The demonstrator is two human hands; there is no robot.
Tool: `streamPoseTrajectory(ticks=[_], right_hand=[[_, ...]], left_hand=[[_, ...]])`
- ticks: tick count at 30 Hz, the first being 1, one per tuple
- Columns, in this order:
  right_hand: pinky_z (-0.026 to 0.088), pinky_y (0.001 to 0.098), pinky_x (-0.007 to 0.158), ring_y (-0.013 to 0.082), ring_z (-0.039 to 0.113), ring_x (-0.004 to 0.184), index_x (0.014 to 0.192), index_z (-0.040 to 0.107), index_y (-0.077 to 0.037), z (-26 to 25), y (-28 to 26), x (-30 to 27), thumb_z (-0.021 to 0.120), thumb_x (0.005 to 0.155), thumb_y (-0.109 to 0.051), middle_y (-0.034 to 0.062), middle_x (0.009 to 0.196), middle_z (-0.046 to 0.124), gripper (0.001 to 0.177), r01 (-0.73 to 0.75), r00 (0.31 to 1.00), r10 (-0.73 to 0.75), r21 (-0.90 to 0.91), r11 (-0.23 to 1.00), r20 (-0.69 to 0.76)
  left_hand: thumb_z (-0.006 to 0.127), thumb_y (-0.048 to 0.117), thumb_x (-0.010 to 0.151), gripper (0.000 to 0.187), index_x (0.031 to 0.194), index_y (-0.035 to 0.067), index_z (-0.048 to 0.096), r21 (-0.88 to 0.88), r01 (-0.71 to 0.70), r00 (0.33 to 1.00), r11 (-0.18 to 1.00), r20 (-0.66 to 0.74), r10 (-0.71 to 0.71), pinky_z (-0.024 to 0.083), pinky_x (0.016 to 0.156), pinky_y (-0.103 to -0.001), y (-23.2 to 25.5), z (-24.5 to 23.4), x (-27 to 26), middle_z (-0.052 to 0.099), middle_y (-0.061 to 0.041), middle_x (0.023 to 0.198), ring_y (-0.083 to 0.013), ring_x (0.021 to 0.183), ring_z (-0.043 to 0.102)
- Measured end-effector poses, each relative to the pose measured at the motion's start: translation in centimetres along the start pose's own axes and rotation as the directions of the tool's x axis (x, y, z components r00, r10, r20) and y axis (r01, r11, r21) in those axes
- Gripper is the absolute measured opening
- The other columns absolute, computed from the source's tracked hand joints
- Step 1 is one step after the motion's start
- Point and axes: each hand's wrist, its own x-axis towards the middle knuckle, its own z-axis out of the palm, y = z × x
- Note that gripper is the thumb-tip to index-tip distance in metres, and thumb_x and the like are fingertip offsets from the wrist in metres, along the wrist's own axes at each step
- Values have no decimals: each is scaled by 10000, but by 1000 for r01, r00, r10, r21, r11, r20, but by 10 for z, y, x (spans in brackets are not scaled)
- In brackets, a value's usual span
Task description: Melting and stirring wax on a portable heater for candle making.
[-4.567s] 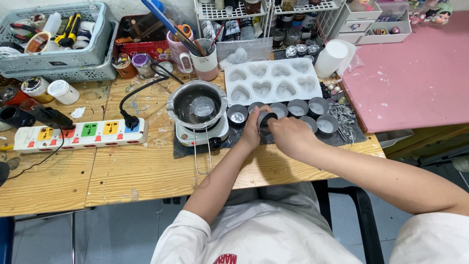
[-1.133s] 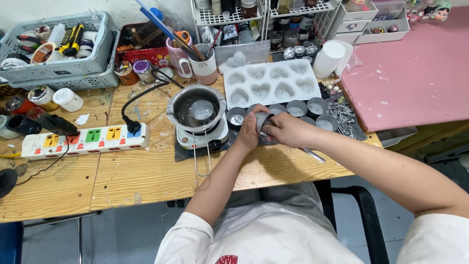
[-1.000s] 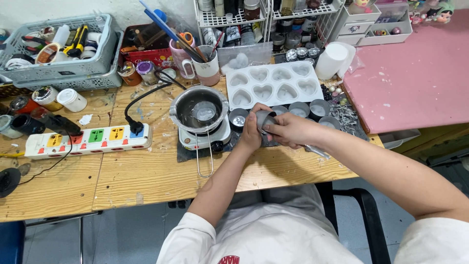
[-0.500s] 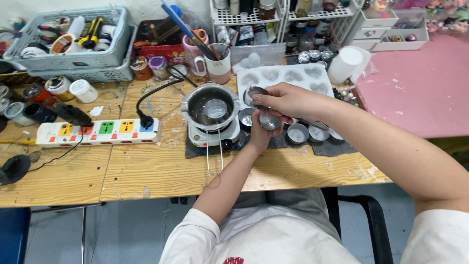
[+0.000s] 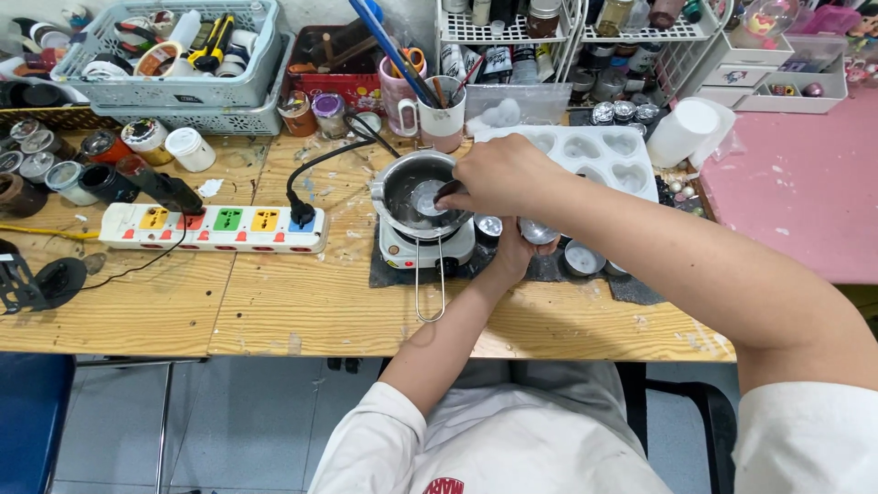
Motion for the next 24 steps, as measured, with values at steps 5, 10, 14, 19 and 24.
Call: streamPoseTrajectory(ticks=[5,10,14,19,24], right_hand=[[584,450,630,333,729,732,802,757,-58,1,1,4,636,887,-674,132,771,729,634,60,994,-71,-137,989,-78],[577,466,641,355,731,742,907,735,-60,9,29,-10,711,859,-553,140,784,736,496,52,976,-65,-66,996,-209],[559,488,687,378,716,796,929,732,-73,4,50,-45,725,899,-481,146,809,738,409,-46,972,67,97,994,-226],[554,494,684,373,714,791,925,719,-61,23,71,-93,736,867,-442,138,803,736,386,-184,953,243,291,939,-182],[528,407,611,289,688,610,1014,732,-37,81,86,-123,787,850,-326,148,698,707,337,-238,915,385,606,759,-123]], left_hand=[[247,692,1048,678,1025,82,541,-17,6,1000,1000,19,-6,342,479,-306,1,2,1,551,-42,712,-157,543,500],[232,658,1086,660,977,73,518,8,25,996,1000,81,-26,326,466,-310,12,8,0,526,-42,677,-157,516,465],[138,713,1054,765,955,61,527,-44,135,981,990,147,-127,346,551,-329,15,8,-4,480,-36,646,-154,543,383],[153,704,1116,763,892,71,515,-157,109,963,981,260,-66,337,563,-329,3,2,-4,433,-19,664,-170,573,356],[159,691,1048,766,1055,57,590,-16,193,978,981,82,-191,366,549,-306,14,22,-10,490,-38,668,-172,580,436]])
